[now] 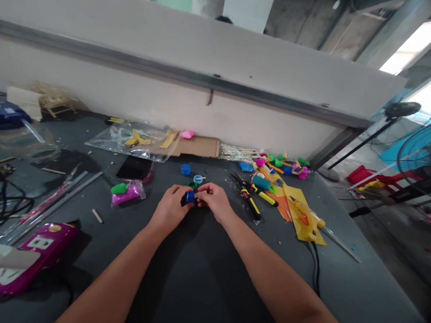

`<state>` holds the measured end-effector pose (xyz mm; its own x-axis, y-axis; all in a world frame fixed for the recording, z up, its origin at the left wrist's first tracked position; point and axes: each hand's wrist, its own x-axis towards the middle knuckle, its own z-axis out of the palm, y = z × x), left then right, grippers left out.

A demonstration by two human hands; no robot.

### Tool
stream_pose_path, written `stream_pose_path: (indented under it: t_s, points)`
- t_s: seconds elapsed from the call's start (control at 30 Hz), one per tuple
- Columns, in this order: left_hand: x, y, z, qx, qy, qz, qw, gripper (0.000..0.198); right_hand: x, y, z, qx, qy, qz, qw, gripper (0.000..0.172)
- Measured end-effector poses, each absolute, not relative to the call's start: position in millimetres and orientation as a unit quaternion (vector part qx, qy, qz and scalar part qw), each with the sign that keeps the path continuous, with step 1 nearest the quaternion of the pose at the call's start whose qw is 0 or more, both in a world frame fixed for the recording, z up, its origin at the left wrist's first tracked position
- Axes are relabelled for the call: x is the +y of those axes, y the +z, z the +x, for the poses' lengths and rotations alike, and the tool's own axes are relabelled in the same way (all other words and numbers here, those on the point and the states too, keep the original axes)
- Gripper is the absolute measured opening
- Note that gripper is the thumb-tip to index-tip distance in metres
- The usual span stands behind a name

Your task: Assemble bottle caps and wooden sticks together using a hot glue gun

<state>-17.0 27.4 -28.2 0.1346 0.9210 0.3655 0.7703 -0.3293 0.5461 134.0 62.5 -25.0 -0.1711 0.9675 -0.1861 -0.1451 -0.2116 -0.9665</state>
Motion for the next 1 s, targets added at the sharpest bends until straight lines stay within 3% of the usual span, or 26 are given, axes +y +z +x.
stream_pose_path:
  t_s: [0.3, 0.6, 1.0]
  points:
    - [26.7, -27.6, -14.5, 0.596, 0.341, 0.71, 0.155, 0.028, 63.0, -23.0, 135.5, -0.452, 0.601, -0.473, 0.46, 0.017]
    - [26.6, -27.2, -15.6, 0.569, 0.322, 0.753, 0.076, 0.031, 63.6, -26.3, 135.2, -0.488, 0.582, -0.471, 0.45, 0.017]
    - [27.8, -27.4, -10.9, 0.558, 0.309, 0.769, 0.047, 0.027, 63.0, -22.6, 128.6, -0.509, 0.496, -0.546, 0.444, 0.019]
